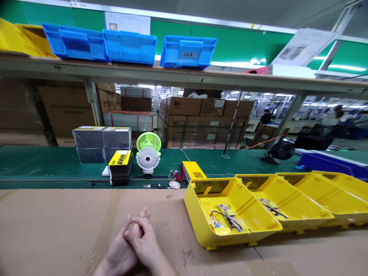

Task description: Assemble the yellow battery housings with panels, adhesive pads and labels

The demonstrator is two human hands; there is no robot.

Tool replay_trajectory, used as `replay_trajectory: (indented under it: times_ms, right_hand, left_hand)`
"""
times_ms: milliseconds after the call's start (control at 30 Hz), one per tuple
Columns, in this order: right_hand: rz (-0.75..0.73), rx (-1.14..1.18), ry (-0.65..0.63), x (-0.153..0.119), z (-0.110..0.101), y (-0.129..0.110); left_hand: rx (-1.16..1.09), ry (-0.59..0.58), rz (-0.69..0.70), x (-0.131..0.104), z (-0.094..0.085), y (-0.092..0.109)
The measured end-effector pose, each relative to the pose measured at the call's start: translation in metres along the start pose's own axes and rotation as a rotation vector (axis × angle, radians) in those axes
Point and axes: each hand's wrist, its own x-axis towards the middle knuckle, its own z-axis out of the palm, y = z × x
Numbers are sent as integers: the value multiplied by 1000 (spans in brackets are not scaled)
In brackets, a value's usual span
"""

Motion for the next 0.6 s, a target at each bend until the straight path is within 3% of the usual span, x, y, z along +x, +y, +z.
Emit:
replay_trajectory:
  times_ms: [300,467,600]
  right_hand:
    - [66,371,-112,3,1,-6]
    - [119,384,-207,-2,-5,-8]
    - [97,294,-211,-3,-5,-3]
  left_hand:
    - [-17,-86,-44,-14,15,-2]
    - [89,-97,-47,-18,4,-2]
    - [215,-85,-16,-8,-12,4]
